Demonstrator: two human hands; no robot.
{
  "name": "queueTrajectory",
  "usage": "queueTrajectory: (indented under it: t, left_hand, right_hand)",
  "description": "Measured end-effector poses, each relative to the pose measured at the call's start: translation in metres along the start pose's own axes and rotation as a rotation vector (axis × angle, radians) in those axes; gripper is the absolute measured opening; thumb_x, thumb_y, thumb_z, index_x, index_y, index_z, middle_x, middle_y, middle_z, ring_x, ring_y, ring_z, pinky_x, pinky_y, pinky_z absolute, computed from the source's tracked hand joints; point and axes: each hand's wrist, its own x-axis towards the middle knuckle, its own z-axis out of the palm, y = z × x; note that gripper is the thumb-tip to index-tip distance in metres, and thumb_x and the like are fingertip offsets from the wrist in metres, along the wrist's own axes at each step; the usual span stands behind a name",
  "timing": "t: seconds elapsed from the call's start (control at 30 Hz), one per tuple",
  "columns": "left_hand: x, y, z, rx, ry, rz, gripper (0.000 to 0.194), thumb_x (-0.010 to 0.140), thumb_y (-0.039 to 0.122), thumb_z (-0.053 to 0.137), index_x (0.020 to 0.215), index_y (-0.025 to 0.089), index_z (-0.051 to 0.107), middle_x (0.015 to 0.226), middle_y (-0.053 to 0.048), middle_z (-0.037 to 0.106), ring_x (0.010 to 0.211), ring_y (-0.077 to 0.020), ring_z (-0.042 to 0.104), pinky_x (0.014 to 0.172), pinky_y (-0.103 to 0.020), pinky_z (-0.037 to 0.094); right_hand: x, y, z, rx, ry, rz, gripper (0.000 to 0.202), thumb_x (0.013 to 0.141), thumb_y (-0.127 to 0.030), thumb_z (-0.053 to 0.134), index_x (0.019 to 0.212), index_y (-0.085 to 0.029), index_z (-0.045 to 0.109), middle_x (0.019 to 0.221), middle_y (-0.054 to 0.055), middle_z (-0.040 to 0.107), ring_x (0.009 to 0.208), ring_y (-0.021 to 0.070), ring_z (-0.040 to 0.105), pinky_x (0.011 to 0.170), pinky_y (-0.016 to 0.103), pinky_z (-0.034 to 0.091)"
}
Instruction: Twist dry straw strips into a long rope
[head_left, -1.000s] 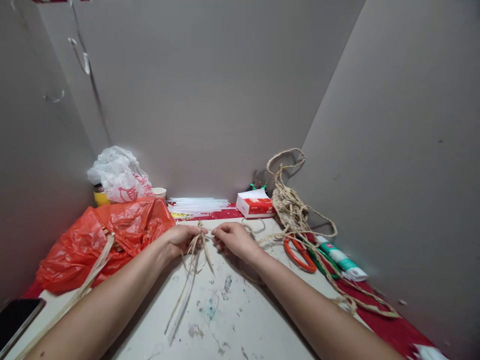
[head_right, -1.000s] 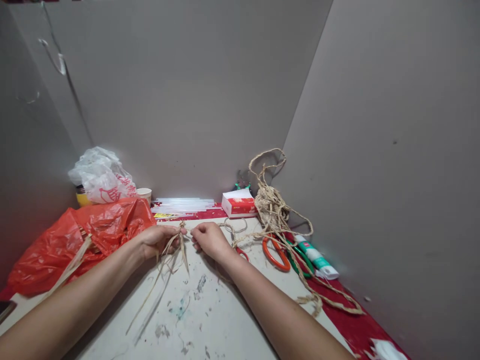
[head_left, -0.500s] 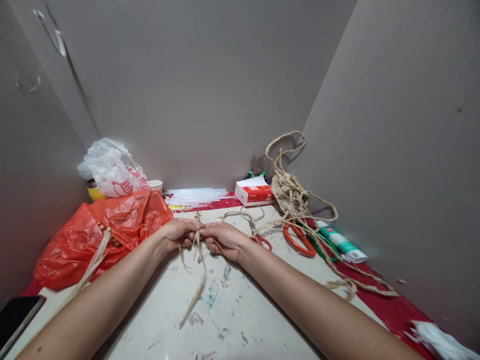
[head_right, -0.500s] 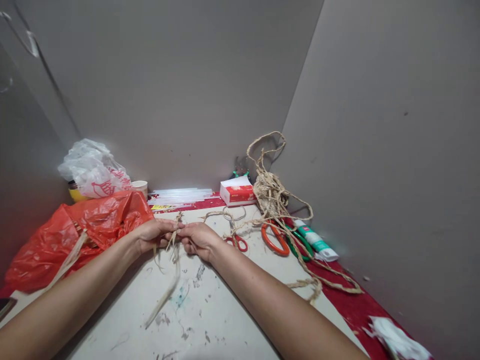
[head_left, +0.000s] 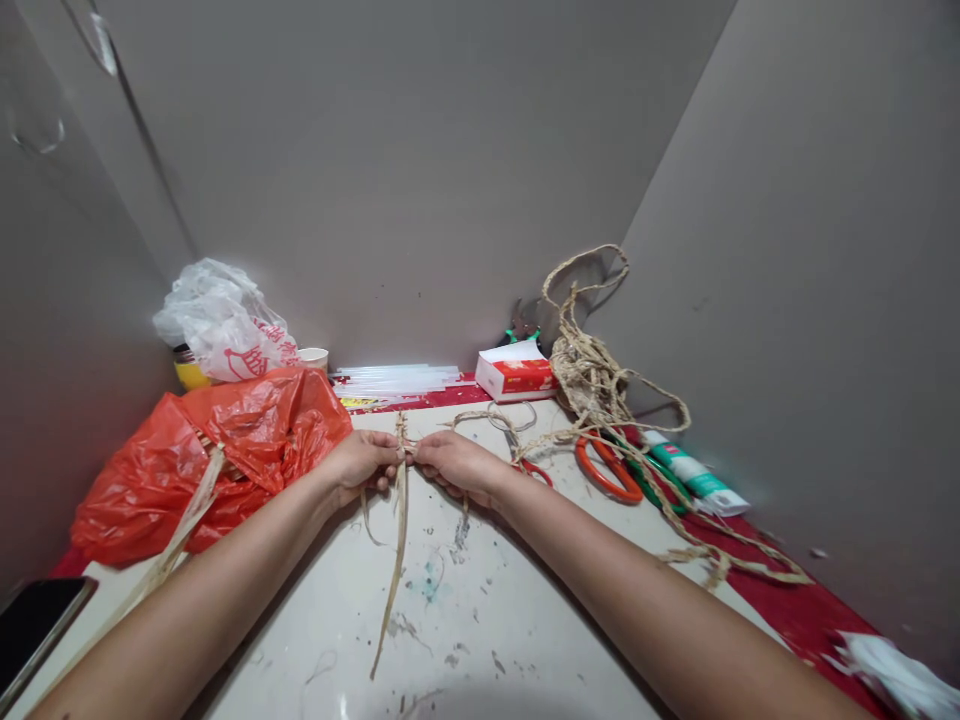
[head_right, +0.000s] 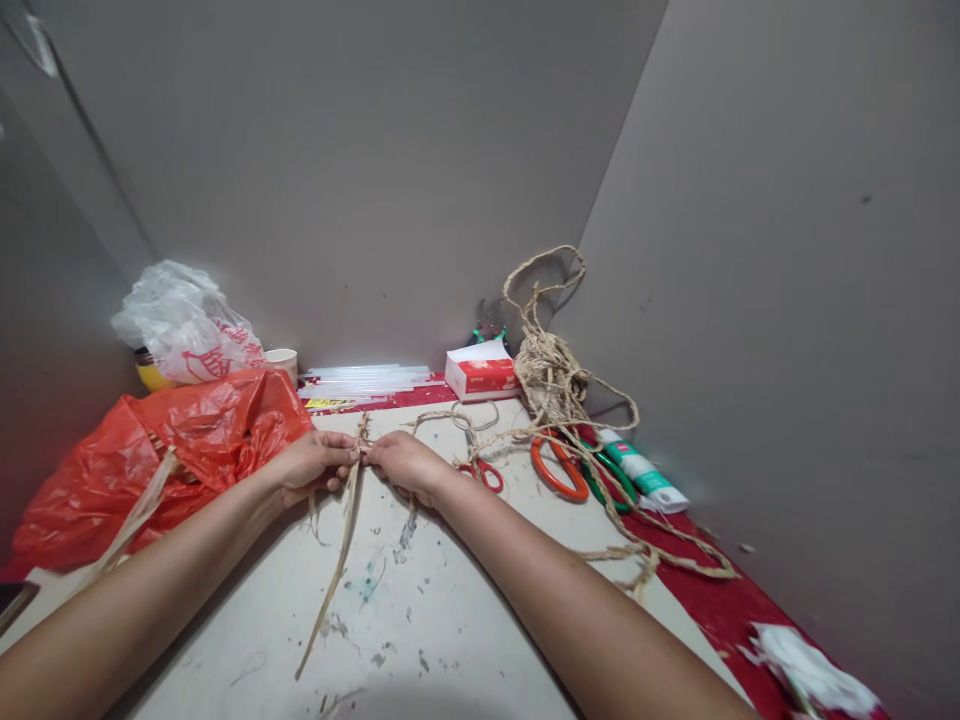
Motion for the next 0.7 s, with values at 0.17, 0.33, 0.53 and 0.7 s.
queueTrajectory:
  t: [0.17, 0.33, 0.53, 0.7]
  left_hand:
    - [0.001, -0.002, -0.001, -0.011, 0.027, 0.027, 0.012, 0.063, 0.011, 0.067, 0.075, 0.008, 0.068, 0.046, 0.002, 0.048, 0.040, -0.0037, 0.039, 0.036, -0.015, 0.029]
    - [0.000, -0.003, -0.004, -0.019, 0.025, 0.045, 0.018, 0.060, 0.013, 0.070, 0.078, 0.008, 0.068, 0.052, 0.000, 0.055, 0.041, -0.0038, 0.041, 0.036, -0.015, 0.030]
    - [0.000, -0.003, -0.005, -0.029, 0.043, 0.059, 0.020, 0.061, 0.013, 0.070, 0.080, 0.007, 0.067, 0.054, -0.001, 0.055, 0.042, -0.0038, 0.041, 0.036, -0.015, 0.031]
    - [-0.001, -0.002, -0.005, -0.039, 0.035, 0.054, 0.015, 0.062, 0.012, 0.070, 0.075, 0.008, 0.064, 0.048, 0.003, 0.048, 0.041, -0.0041, 0.040, 0.036, -0.016, 0.030]
  right_hand:
    - [-0.002, -0.002, -0.001, -0.059, 0.002, -0.061, 0.014, 0.080, -0.021, 0.057, 0.068, -0.014, 0.053, 0.056, -0.002, 0.054, 0.039, 0.0046, 0.046, 0.033, 0.014, 0.030]
    - [0.003, -0.009, 0.001, 0.053, -0.051, -0.010, 0.012, 0.081, -0.020, 0.055, 0.073, -0.012, 0.055, 0.066, 0.003, 0.060, 0.051, 0.0079, 0.056, 0.041, 0.016, 0.044]
    - [0.006, -0.019, 0.007, 0.086, -0.057, 0.070, 0.014, 0.077, -0.008, 0.054, 0.065, -0.013, 0.050, 0.044, -0.005, 0.045, 0.035, 0.0042, 0.037, 0.033, 0.014, 0.031]
    - [0.004, -0.014, 0.010, -0.066, 0.077, 0.003, 0.017, 0.078, -0.019, 0.058, 0.063, -0.016, 0.048, 0.040, -0.009, 0.033, 0.032, 0.0026, 0.022, 0.032, 0.018, 0.013]
